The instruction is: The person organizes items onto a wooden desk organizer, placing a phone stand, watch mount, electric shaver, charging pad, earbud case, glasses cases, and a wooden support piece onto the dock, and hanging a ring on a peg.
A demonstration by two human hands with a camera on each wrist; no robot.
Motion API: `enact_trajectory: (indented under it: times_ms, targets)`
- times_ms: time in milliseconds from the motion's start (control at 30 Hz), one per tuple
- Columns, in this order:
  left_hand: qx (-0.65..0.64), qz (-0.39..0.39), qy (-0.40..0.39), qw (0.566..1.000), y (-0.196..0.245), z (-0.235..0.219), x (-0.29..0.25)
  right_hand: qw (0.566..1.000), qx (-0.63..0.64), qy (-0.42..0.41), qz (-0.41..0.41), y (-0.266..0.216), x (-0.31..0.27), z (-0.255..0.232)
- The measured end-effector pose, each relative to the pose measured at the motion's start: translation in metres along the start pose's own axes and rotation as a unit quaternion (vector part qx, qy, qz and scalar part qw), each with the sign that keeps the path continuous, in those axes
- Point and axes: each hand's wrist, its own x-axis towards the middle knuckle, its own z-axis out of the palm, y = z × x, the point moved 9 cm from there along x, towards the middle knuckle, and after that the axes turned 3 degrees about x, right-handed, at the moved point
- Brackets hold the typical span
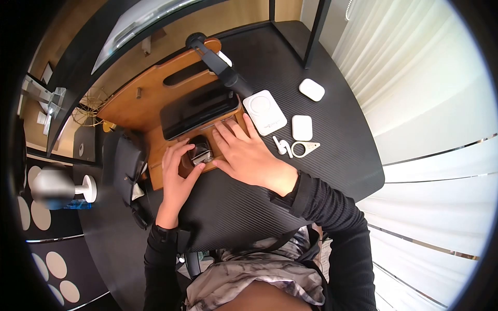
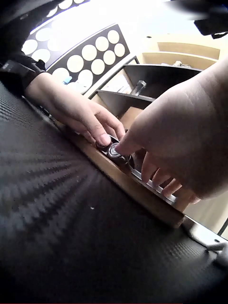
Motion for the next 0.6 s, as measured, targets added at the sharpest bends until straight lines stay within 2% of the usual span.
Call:
enact_trajectory:
  times_ms: [100,200,267,300,333,400,467,533,600]
  targets:
    - [-0.013,0.002,0.003,1.000,0.000,0.001,-0.001,1.000,0.025,0.017,-0.006,0.002,-0.003,-0.003]
    - [-0.030,0.008,-0.004,1.000,0.004,0.000,-0.002,0.998,0.067,0.010,0.008,0.010,-0.007,-0.034]
    - [-0.039,0.008,-0.008,0.999,0.007,0.000,-0.001,0.994,0.096,0.040,0.022,0.033,-0.017,-0.061]
    - [-0.052,0.026,-0.018,0.998,0.011,0.001,-0.002,0.995,0.073,0.046,0.040,0.045,-0.023,-0.075]
    - [-0.064,0.042,-0.029,0.997,0.016,0.002,-0.003,0.994,0.032,0.037,0.100,0.063,-0.033,-0.082]
    - [-0.036,0.071,-0.027,0.996,0.026,0.001,-0.004,0.986,-0.027,0.036,0.159,0.089,-0.050,-0.093]
    - [-0.039,0.089,-0.064,0.993,0.037,0.006,-0.007,0.966,-0.032,-0.035,0.255,0.111,-0.067,-0.084]
    - [-0.040,0.109,-0.069,0.991,0.047,0.009,-0.010,0.962,-0.012,-0.034,0.272,0.115,-0.068,-0.078]
    - [-0.061,0.141,-0.133,0.979,0.058,0.021,-0.016,0.957,0.011,-0.032,0.287,0.117,-0.067,-0.077]
